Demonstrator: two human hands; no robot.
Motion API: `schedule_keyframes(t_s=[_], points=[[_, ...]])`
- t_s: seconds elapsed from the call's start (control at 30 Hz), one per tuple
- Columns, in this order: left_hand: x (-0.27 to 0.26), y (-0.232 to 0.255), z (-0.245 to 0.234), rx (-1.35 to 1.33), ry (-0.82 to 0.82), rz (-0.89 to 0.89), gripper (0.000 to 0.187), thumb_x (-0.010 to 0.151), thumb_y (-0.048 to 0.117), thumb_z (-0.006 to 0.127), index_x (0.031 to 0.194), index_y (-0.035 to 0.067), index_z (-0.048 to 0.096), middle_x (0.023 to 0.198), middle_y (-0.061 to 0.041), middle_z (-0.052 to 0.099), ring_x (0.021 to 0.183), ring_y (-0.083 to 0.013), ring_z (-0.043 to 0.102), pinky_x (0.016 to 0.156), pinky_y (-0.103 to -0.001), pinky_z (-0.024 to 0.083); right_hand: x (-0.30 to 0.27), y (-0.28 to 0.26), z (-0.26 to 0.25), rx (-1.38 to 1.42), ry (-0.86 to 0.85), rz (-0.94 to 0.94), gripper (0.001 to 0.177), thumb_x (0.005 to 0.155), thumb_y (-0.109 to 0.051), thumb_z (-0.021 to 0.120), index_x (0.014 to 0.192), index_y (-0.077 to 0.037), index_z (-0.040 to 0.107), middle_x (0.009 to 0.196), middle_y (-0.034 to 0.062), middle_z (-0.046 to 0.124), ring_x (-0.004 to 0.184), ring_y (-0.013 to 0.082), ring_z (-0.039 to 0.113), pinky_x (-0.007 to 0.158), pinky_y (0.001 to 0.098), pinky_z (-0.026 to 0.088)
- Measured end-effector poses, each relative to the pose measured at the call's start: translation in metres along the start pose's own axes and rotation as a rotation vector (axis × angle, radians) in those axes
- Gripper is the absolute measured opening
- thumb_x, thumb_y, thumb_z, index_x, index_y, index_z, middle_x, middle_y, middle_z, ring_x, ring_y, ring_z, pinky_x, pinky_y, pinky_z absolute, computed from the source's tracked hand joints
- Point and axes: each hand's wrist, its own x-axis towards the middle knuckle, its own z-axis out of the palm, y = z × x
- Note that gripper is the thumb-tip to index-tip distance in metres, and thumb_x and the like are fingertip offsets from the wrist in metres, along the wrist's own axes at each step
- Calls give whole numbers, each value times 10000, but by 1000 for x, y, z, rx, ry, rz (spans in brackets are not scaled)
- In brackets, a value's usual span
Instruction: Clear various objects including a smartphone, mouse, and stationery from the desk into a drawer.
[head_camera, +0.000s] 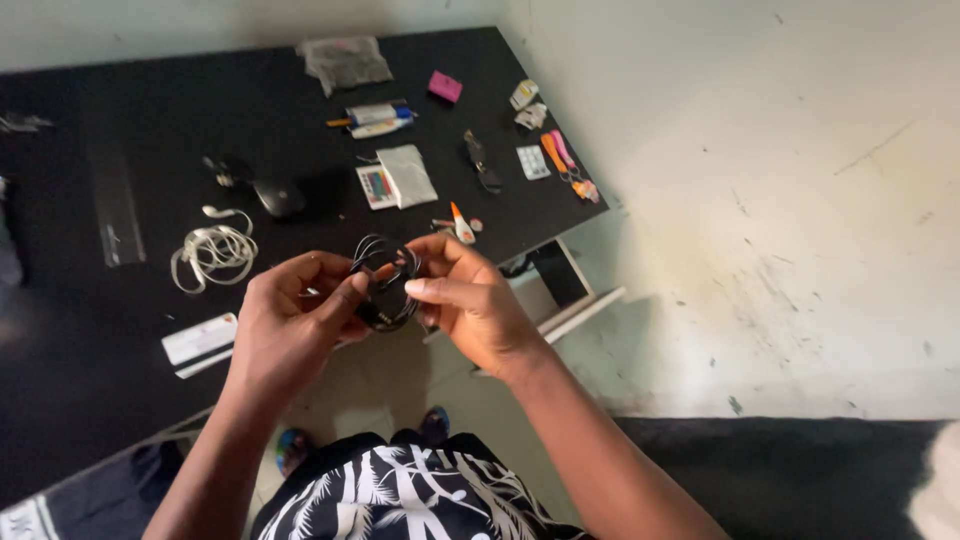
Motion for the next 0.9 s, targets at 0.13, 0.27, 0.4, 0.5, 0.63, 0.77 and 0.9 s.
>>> schedule_keyframes(t_s=[0.13, 0.27, 0.4, 0.5, 0.63, 0.77, 0.9], points=[[-4, -9, 14, 44, -24, -17, 212, 762, 111, 636, 869, -70, 612, 649, -196, 579, 527, -260, 627, 537, -373, 550, -12, -9, -8, 33, 35, -44, 352, 682, 0, 581, 1030, -14, 533, 878, 81, 594, 715, 115, 547, 533, 173, 436], [-9, -17, 36, 129, -50, -30, 189, 765, 160, 636, 842, -13, 642, 635, -147, 609, 529, -221, 637, 543, -331, 541, -21, -15, -35, 79, 47, -66, 352, 701, -54, 570, 1046, 14, 546, 912, 68, 591, 770, 118, 571, 627, 190, 477], [-17, -25, 70, 175, -34, 0, 181, 761, 183, 642, 820, 12, 648, 615, -128, 608, 503, -205, 634, 525, -312, 530, -42, -29, -65, 44, 36, -93, 356, 725, -103, 571, 1056, 27, 551, 936, 68, 582, 801, 112, 561, 674, 184, 468], [-29, -30, 109, 222, -23, 11, 219, 767, 210, 648, 825, -1, 646, 616, -141, 598, 493, -217, 627, 518, -305, 518, -62, -38, -102, -30, 46, -115, 363, 731, -114, 588, 1060, 39, 558, 935, 87, 576, 839, 130, 546, 704, 206, 460], [-47, -26, 167, 345, 10, 75, 131, 767, 95, 601, 845, 8, 660, 676, -163, 626, 553, -266, 635, 558, -353, 512, -88, -48, -158, -119, 73, -169, 339, 729, -116, 619, 1040, 8, 566, 905, 63, 575, 820, 114, 544, 694, 204, 470], [-64, -20, 215, 502, 61, 125, 125, 760, 123, 607, 852, 59, 663, 714, -121, 642, 590, -248, 629, 550, -363, 486, -111, -65, -197, -200, 96, -209, 376, 705, -145, 663, 1050, -42, 554, 886, 26, 582, 781, 64, 539, 659, 166, 469], [-62, -19, 246, 622, 49, 150, 187, 734, 133, 613, 908, 87, 664, 757, -110, 647, 676, -273, 632, 602, -388, 490, -112, -73, -229, -314, 65, -264, 351, 690, -149, 707, 1006, -42, 601, 806, 21, 609, 706, 38, 538, 575, 143, 459]])
